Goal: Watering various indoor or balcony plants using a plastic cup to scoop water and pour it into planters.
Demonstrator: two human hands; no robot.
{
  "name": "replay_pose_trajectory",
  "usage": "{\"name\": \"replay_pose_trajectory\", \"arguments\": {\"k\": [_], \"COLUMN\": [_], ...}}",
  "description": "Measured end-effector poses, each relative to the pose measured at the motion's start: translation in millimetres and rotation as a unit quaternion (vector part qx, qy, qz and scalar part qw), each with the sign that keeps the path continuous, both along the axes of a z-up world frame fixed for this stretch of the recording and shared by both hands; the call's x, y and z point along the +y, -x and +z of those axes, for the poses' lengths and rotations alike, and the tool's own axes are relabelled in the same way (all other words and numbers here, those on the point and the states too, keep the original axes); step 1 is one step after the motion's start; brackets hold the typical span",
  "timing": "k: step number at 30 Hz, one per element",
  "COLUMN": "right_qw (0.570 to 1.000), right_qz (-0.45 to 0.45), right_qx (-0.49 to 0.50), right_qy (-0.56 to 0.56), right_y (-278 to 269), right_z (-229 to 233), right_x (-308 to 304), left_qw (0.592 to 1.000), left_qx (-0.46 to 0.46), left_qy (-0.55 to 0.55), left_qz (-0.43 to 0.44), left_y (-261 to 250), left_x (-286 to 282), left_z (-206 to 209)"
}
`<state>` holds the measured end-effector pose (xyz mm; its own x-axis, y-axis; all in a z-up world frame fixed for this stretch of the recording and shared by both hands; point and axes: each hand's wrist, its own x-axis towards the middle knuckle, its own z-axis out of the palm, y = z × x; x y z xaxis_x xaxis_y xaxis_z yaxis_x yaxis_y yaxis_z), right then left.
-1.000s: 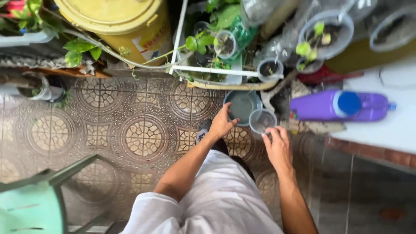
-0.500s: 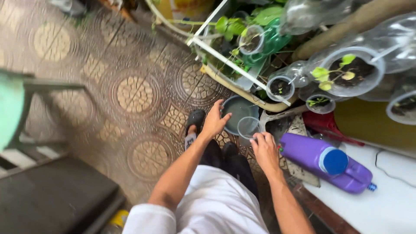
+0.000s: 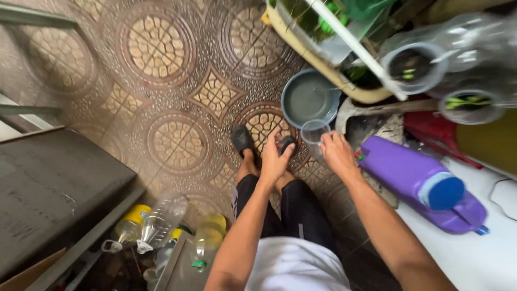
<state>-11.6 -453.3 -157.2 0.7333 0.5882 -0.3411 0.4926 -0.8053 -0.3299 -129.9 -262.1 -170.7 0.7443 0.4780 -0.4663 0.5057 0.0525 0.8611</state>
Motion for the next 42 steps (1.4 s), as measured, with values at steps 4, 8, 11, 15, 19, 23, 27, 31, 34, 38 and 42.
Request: {"name": "replay_pose_trajectory", "arguments": {"k": [4, 8, 11, 15, 19, 23, 27, 31, 34, 38, 42], "right_qw": [1.0, 0.999, 0.997, 0.992, 0.98, 0.967, 0.97, 0.979, 0.981, 0.983, 0.985], "right_qz": [-0.004, -0.012, -0.01, 0.005, 0.035, 0.066, 0.045, -0.013, -0.013, -0.059, -0.125], "right_qx": [-0.003, -0.017, -0.032, -0.029, -0.061, -0.055, -0.074, -0.051, -0.045, -0.024, -0.034], "right_qy": [0.021, 0.042, 0.071, 0.122, 0.184, 0.239, 0.228, 0.195, 0.19, 0.173, 0.118], "right_y": [-7, -17, -31, -49, -82, -60, -73, -73, -77, -80, -65], "right_z": [-87, -171, -250, -344, -442, -478, -516, -524, -511, -486, -445], "right_x": [-1, 2, -5, -12, -24, -32, -19, -6, 12, 22, 3], "left_qw": [0.997, 0.995, 0.99, 0.985, 0.986, 0.968, 0.979, 0.978, 0.979, 0.982, 0.984], "left_qx": [-0.002, 0.028, 0.058, 0.11, 0.039, 0.112, 0.143, 0.13, 0.13, 0.118, 0.12], "left_qy": [0.069, 0.085, 0.109, 0.118, 0.136, 0.204, 0.144, 0.158, 0.152, 0.148, 0.134], "left_qz": [0.047, 0.048, 0.063, 0.061, 0.084, 0.098, 0.018, 0.041, 0.029, 0.011, -0.006], "left_y": [-16, -30, -12, 38, 38, 18, 7, 5, 2, 5, 15], "left_x": [0, -4, -28, -56, -52, -23, -8, -1, 4, 0, -6], "left_z": [-54, -110, -169, -228, -278, -255, -247, -252, -249, -252, -255]}}
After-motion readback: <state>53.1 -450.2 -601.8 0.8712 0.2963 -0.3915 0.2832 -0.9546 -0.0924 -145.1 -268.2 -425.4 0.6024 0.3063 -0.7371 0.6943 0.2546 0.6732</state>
